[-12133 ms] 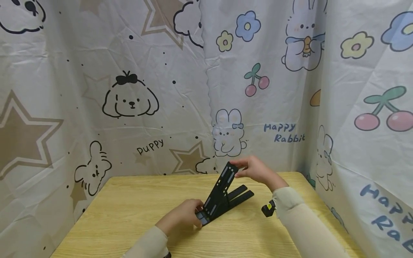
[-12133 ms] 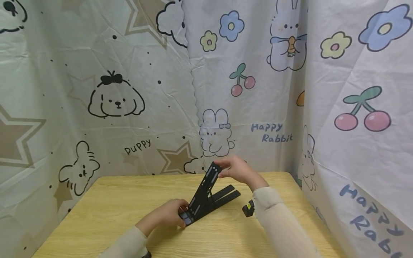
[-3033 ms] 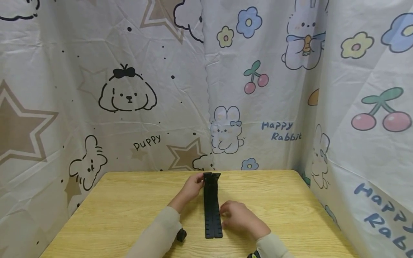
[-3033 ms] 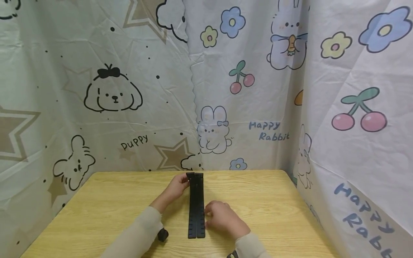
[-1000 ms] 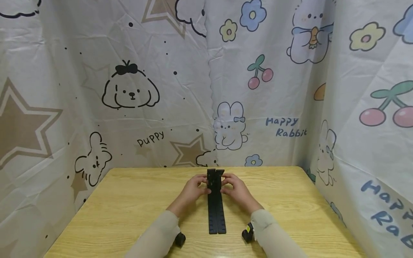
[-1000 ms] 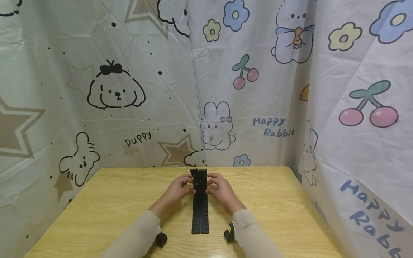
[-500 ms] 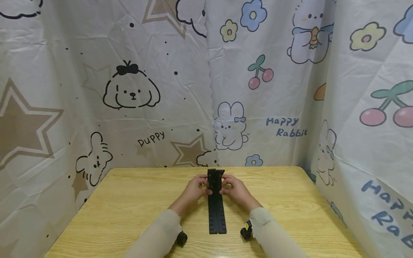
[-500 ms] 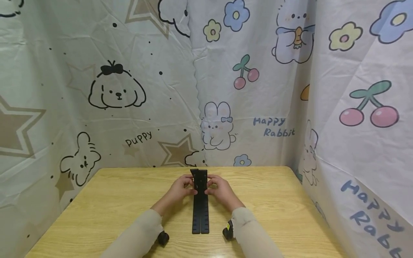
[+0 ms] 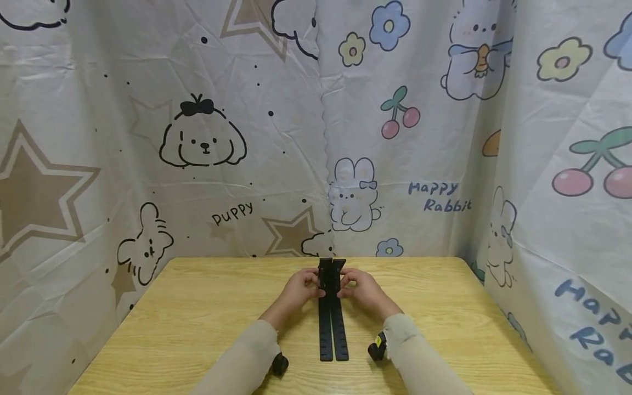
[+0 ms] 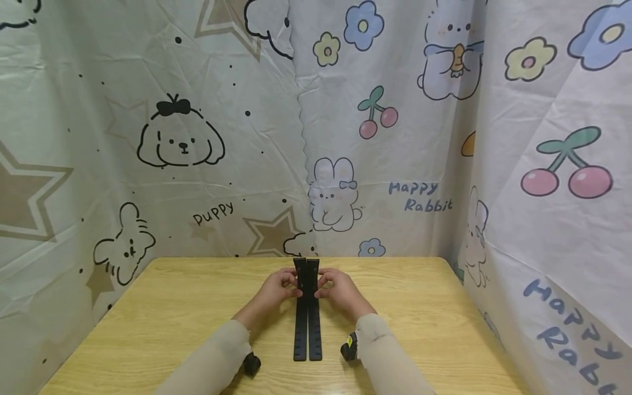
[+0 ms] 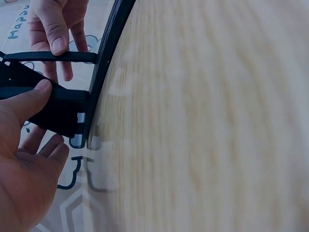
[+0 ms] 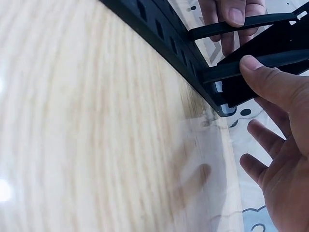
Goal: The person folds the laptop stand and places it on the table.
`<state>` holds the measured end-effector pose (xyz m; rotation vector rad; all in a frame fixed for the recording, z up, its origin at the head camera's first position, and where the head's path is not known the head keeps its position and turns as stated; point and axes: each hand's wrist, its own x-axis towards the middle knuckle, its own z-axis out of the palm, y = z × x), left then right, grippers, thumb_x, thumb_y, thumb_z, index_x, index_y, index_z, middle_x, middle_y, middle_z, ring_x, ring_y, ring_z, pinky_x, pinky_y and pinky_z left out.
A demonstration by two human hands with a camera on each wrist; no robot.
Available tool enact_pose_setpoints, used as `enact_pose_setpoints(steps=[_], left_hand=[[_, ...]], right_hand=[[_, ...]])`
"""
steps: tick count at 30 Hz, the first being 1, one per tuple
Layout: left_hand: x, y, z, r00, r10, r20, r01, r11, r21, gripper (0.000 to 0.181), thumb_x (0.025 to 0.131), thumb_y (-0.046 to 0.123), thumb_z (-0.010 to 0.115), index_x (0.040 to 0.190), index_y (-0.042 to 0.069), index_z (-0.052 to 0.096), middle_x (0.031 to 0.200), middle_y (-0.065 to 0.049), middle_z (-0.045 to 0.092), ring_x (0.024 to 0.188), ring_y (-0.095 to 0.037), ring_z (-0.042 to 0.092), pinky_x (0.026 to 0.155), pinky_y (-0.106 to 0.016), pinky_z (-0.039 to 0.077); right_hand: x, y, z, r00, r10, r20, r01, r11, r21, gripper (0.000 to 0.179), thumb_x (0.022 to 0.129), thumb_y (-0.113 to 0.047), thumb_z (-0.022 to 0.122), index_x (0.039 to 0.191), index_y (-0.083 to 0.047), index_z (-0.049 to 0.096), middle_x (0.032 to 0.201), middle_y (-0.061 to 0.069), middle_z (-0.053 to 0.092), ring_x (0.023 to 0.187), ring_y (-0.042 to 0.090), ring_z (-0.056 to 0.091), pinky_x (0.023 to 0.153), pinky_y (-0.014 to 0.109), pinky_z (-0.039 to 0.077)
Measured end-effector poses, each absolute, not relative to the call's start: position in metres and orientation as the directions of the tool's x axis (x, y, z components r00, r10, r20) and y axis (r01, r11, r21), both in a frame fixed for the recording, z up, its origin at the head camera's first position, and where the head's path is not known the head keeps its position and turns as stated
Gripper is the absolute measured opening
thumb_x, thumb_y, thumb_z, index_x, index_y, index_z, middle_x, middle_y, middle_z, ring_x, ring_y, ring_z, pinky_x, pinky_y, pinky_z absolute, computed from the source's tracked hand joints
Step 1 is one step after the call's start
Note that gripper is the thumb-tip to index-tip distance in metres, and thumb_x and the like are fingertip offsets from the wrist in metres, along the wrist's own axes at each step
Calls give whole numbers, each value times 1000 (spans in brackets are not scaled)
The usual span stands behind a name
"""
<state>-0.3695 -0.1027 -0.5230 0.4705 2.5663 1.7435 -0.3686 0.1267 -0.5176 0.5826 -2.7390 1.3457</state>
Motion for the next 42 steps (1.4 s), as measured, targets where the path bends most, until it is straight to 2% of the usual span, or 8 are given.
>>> enact_pose_setpoints(steps=[7, 13, 16, 22, 28, 33, 37, 42], left_hand=[[-375, -100, -523, -953, 226, 204, 274, 340, 900, 12, 83, -1, 81, 83, 0, 68, 135, -18, 64, 129, -39, 58, 107, -50, 50], [-381, -99, -528, -953, 195, 232, 287, 340, 896, 12, 81, -3, 83, 85, -2, 72, 118, -15, 73, 112, -29, 67, 91, -38, 58], [-382, -99, -530, -958, 175, 226, 274, 341, 899, 12, 80, -1, 84, 86, -1, 73, 113, -13, 75, 105, -25, 67, 85, -32, 58], [-384, -98, -531, -967, 151, 203, 244, 337, 909, 10, 81, 0, 84, 86, 0, 74, 115, -12, 75, 107, -25, 68, 86, -32, 58], [-385, -98, -532, -973, 137, 188, 224, 331, 917, 13, 80, 1, 85, 88, 1, 74, 114, -11, 75, 109, -27, 68, 89, -34, 58], [-384, -98, -530, -973, 122, 198, 228, 330, 916, 15, 79, 0, 85, 88, 0, 73, 110, -12, 75, 103, -24, 68, 85, -32, 58], [-383, -98, -527, -969, 118, 216, 241, 280, 929, 24, 81, -1, 83, 99, -3, 67, 104, -14, 73, 95, -20, 67, 82, -31, 57], [-384, -97, -523, -970, 126, 210, 232, 189, 954, 38, 83, -8, 79, 115, 1, 61, 106, -14, 73, 99, -24, 70, 86, -35, 60]], right_hand=[[-376, 125, -517, -946, -260, 194, -311, 557, -770, 19, 83, -11, 84, 77, -18, 68, 137, 9, 64, 137, 36, 51, 119, 56, 34], [-383, 120, -523, -954, -209, 213, -291, 499, -816, 15, 81, -6, 83, 80, -14, 71, 109, 0, 73, 118, 25, 62, 112, 52, 42], [-385, 118, -525, -959, -184, 216, -279, 468, -839, 14, 80, -5, 84, 81, -12, 72, 103, -2, 75, 113, 23, 64, 110, 50, 43], [-385, 116, -527, -961, -164, 223, -273, 443, -854, 13, 79, -5, 84, 81, -11, 73, 104, 0, 75, 111, 23, 65, 107, 48, 46], [-385, 117, -529, -962, -153, 226, -271, 429, -862, 10, 81, -6, 83, 83, -11, 75, 98, -1, 75, 102, 19, 65, 98, 43, 50], [-386, 115, -531, -967, -117, 226, -254, 393, -884, 20, 82, -8, 85, 89, -10, 66, 97, 1, 71, 100, 18, 64, 91, 38, 47], [-386, 111, -527, -971, -94, 221, -239, 338, -910, 26, 83, -3, 83, 96, -9, 61, 100, 4, 74, 100, 20, 67, 91, 39, 49], [-388, 106, -522, -968, -124, 220, -248, 307, -919, 24, 84, 6, 77, 101, -7, 64, 99, 8, 76, 96, 20, 69, 90, 39, 55]])
